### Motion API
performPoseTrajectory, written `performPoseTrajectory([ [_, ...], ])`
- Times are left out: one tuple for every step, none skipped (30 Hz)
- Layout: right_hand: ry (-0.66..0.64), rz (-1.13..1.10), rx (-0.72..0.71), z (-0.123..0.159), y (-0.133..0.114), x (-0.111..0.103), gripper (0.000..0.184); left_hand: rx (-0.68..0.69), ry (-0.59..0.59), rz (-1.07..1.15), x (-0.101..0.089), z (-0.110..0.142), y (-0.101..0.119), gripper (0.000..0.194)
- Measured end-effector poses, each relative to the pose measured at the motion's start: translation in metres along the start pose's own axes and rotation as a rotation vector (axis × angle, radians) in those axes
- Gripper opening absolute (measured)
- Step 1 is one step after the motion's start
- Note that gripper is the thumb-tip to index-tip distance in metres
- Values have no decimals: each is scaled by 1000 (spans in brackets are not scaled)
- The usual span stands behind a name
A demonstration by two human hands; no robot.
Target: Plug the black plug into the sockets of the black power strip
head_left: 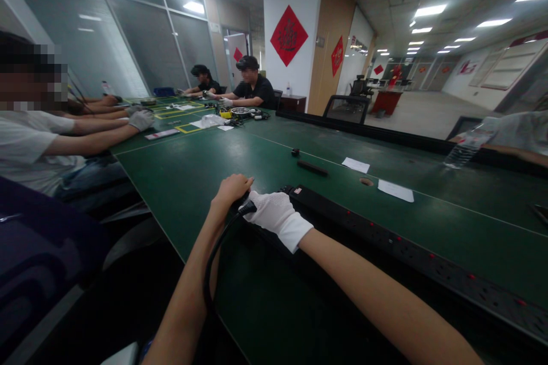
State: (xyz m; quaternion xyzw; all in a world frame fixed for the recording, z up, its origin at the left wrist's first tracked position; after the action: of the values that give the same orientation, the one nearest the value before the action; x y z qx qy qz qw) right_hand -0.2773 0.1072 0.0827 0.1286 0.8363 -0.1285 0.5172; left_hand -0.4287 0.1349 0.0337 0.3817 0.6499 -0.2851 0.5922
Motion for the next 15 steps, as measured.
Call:
performPoseTrajectory([
  [1, -1, 1, 0, 0, 0, 36, -2, 0, -2, 0, 0, 0, 28],
  [2, -3, 3, 0, 0, 0, 36, -3, 0, -4, 0, 0, 0, 28],
  [2, -5, 5, 0, 1, 0, 35, -5, 1, -7, 0, 0, 0, 29],
  [1, -7, 6, 0, 1, 1, 35, -7, 1, -9, -1, 0, 1, 29],
  [-1, -9, 7, 0, 1, 1, 35, -9, 1, -12, -1, 0, 0, 29],
  [-2, -12, 9, -1, 1, 1, 35, -11, 1, -14, -1, 0, 0, 29],
  [-3, -16, 10, -1, 1, 2, 35, -13, 0, -16, 0, 0, 0, 29],
  [-4, -22, 10, -1, 1, 3, 35, -13, -2, -19, 0, 1, 0, 29],
  [-2, -29, 12, -2, 1, 4, 34, -14, -4, -21, 0, 1, 0, 29],
  [1, -38, 14, -2, 2, 4, 34, -14, -6, -23, 1, 0, -1, 29],
  [6, -49, 16, -2, 2, 5, 33, -14, -9, -25, 1, 0, -1, 29],
  [15, -62, 20, -2, 2, 6, 32, -15, -12, -26, 2, 0, -2, 29],
  [28, -78, 25, -2, 3, 6, 32, -17, -16, -26, 3, 0, -2, 29],
  [44, -96, 34, -2, 4, 5, 33, -19, -20, -27, 4, -1, -3, 29],
  [64, -117, 47, -1, 6, 4, 33, -22, -23, -27, 5, -1, -3, 29],
])
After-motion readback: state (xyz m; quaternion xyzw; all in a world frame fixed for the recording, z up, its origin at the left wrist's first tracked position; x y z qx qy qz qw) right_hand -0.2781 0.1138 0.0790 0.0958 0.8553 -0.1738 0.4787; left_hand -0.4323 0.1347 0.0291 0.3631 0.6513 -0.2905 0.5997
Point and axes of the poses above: each hand's wrist, its own z-axis away from the middle knuckle, its own x-axis out of the palm, y = z × x, the point moved 8 cm from there along -z, towards the middle knuckle, and after that the axes turned 10 degrees about y, right-handed, at the moved point
